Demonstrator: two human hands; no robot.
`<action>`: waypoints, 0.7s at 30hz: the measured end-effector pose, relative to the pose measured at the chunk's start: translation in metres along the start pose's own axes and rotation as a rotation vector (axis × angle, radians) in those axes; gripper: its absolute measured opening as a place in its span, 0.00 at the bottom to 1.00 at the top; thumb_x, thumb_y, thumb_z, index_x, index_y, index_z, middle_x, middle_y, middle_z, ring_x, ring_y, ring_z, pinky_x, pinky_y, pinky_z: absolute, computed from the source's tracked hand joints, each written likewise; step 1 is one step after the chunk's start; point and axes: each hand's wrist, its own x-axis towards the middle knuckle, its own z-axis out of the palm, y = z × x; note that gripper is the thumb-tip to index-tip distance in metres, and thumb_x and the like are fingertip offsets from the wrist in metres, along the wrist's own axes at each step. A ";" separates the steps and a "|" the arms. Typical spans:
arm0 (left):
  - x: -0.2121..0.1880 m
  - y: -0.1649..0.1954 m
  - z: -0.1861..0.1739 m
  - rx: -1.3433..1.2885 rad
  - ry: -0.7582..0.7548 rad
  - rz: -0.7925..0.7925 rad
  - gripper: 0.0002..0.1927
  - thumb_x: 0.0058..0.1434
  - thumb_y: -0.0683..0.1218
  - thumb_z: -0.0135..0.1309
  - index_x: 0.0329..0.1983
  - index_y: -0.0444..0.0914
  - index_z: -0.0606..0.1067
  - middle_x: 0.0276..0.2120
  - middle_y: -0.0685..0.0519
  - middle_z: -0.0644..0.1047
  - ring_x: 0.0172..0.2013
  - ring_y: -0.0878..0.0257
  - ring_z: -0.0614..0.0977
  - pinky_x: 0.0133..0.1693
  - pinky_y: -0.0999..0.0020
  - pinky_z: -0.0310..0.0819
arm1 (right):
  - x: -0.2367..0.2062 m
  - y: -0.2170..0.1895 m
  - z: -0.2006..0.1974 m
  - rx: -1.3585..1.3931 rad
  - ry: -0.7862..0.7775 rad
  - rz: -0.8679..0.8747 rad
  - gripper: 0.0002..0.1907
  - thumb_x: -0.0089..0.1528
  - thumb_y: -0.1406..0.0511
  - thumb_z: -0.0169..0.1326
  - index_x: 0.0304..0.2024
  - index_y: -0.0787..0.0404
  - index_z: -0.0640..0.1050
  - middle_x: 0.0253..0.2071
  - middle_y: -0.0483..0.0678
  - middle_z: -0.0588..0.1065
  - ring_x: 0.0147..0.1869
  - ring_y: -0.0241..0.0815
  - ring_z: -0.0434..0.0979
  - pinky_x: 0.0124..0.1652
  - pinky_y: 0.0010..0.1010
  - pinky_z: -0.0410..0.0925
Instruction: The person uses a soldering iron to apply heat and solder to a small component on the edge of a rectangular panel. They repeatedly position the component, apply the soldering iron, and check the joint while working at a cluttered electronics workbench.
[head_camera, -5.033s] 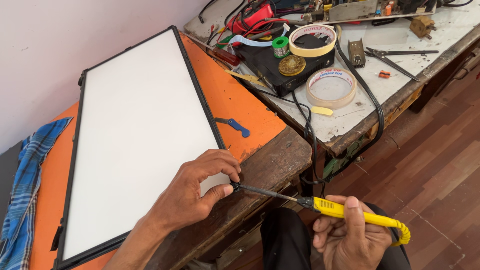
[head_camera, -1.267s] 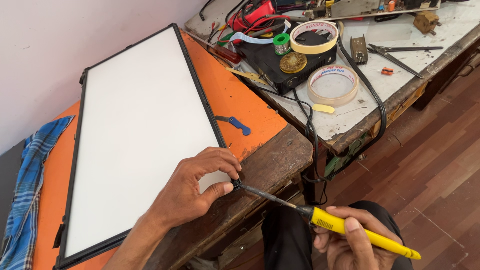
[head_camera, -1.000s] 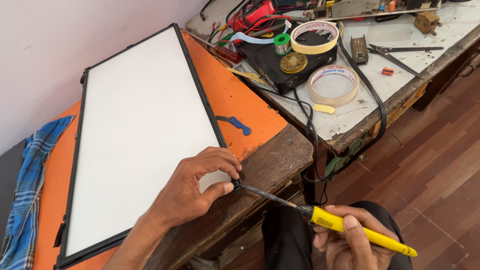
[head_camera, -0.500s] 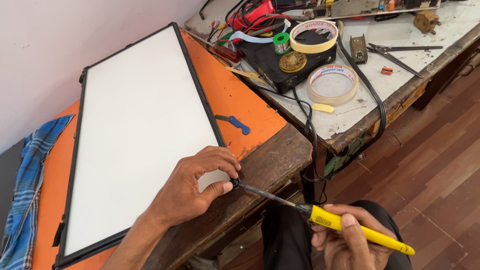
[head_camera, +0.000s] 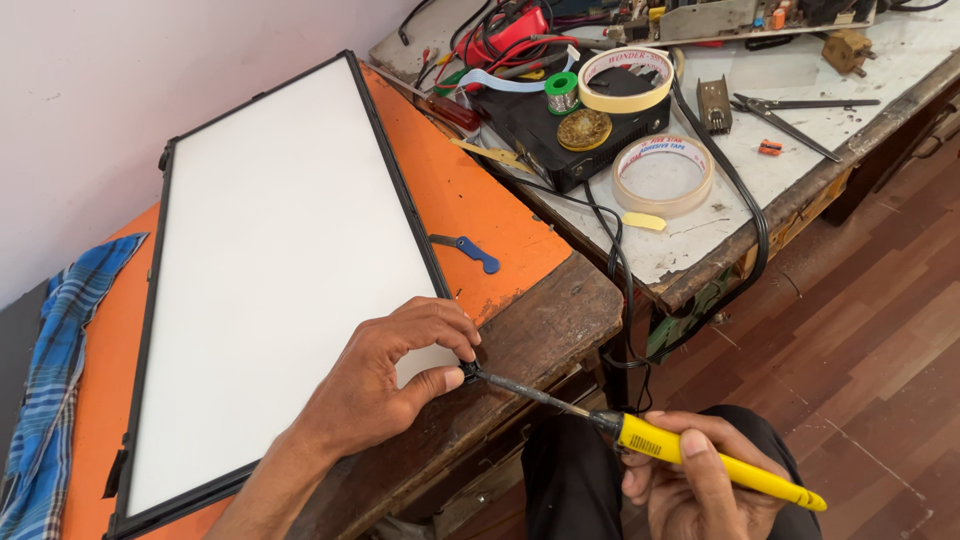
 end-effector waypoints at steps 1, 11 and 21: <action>0.000 0.000 0.000 0.003 0.000 0.001 0.08 0.50 0.37 0.62 0.34 0.40 0.82 0.43 0.54 0.85 0.58 0.58 0.80 0.64 0.54 0.70 | 0.000 0.001 -0.001 -0.002 -0.001 -0.007 0.14 0.68 0.71 0.48 0.40 0.81 0.77 0.32 0.72 0.77 0.22 0.50 0.76 0.23 0.32 0.72; 0.001 0.001 -0.002 -0.019 -0.012 0.005 0.09 0.51 0.37 0.62 0.35 0.40 0.82 0.43 0.54 0.85 0.57 0.58 0.81 0.64 0.54 0.71 | 0.000 -0.003 0.000 -0.077 0.028 -0.002 0.14 0.67 0.71 0.47 0.38 0.82 0.77 0.30 0.73 0.77 0.20 0.52 0.77 0.18 0.32 0.70; 0.000 0.002 -0.002 -0.003 -0.013 0.038 0.09 0.51 0.36 0.60 0.35 0.39 0.82 0.43 0.53 0.85 0.57 0.57 0.81 0.65 0.53 0.70 | -0.002 -0.004 0.001 -0.117 0.081 0.030 0.14 0.67 0.71 0.47 0.37 0.82 0.77 0.29 0.72 0.77 0.21 0.52 0.76 0.18 0.32 0.71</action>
